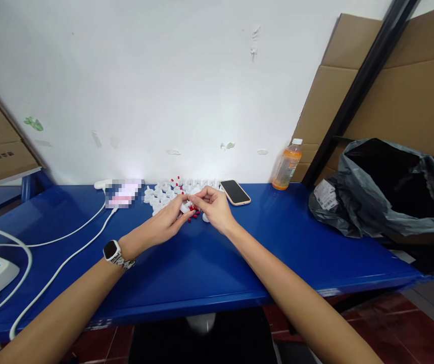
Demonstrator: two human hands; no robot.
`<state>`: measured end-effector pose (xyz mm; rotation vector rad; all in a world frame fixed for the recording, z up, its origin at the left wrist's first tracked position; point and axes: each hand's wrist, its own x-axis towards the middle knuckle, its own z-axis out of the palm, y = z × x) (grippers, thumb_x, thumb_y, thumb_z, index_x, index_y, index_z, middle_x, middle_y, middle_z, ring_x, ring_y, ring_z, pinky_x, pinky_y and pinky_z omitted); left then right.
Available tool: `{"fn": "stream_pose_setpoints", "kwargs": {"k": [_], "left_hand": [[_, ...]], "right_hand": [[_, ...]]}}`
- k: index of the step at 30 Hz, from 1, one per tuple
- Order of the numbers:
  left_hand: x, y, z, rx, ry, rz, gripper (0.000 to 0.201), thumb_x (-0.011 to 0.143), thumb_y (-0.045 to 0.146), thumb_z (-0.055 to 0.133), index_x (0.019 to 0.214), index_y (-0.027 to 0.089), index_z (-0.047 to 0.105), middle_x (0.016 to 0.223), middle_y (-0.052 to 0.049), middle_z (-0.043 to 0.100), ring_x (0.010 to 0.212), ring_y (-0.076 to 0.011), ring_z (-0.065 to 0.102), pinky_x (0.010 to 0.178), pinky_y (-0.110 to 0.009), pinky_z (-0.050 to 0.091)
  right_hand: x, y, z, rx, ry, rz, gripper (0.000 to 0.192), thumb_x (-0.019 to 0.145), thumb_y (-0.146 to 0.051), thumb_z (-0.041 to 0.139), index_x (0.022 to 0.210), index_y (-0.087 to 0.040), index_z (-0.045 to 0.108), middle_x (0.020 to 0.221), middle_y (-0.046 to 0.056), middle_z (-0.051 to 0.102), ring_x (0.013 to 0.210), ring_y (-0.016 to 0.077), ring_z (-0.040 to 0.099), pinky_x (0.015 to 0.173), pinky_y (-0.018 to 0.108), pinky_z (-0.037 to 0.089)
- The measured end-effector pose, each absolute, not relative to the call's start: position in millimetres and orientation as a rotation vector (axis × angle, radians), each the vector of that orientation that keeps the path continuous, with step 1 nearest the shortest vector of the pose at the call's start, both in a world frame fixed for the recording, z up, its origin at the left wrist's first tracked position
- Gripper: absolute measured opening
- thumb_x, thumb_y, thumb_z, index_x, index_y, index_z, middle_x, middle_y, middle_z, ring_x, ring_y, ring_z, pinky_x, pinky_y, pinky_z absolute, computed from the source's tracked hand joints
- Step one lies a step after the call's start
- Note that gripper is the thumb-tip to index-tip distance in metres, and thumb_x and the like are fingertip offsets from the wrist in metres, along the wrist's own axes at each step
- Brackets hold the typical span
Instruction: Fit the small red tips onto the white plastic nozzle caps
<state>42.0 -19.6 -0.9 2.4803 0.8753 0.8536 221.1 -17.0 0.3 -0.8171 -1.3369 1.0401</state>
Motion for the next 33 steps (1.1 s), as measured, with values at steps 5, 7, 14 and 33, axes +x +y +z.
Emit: {"fn": "stream_pose_setpoints", "kwargs": {"k": [5, 7, 14, 33], "left_hand": [[47, -21, 1, 2.434, 0.867, 0.900, 0.036, 0.102, 0.045, 0.038, 0.127, 0.020, 0.044, 0.114, -0.012, 0.061, 0.099, -0.0240, 0.062, 0.087, -0.043, 0.051], [48, -20, 1, 2.432, 0.884, 0.906, 0.036, 0.102, 0.046, 0.037, 0.126, 0.020, 0.044, 0.109, -0.011, 0.062, 0.091, -0.0231, 0.061, 0.081, -0.041, 0.051], [53, -18, 0, 2.453, 0.915, 0.927, 0.033, 0.103, 0.045, 0.035, 0.123, 0.020, 0.043, 0.101, -0.008, 0.061, 0.080, -0.0204, 0.060, 0.072, -0.037, 0.051], [30, 2, -1, 2.677, 1.136, 1.017, 0.046, 0.100, 0.040, 0.043, 0.140, 0.017, 0.042, 0.115, -0.012, 0.060, 0.110, -0.0276, 0.057, 0.101, -0.048, 0.046]], "right_hand": [[220, -17, 9, -0.777, -1.408, 0.985, 0.045, 0.063, -0.055, 0.084, 0.069, -0.020, 0.056, 0.064, -0.001, 0.063, 0.058, 0.0113, 0.054, 0.057, 0.026, 0.046], [221, -16, 11, -0.777, -1.435, 0.974, 0.046, 0.063, -0.056, 0.084, 0.068, -0.021, 0.055, 0.065, -0.001, 0.063, 0.059, 0.0119, 0.055, 0.058, 0.027, 0.046], [222, -15, 11, -0.769, -1.436, 0.984, 0.048, 0.063, -0.060, 0.082, 0.068, -0.021, 0.054, 0.064, -0.001, 0.063, 0.060, 0.0135, 0.057, 0.059, 0.028, 0.049], [262, 10, 2, -1.177, -1.764, 0.433, 0.014, 0.083, -0.031, 0.065, 0.079, -0.018, 0.062, 0.072, 0.003, 0.070, 0.067, 0.0152, 0.062, 0.063, 0.027, 0.046]]}}
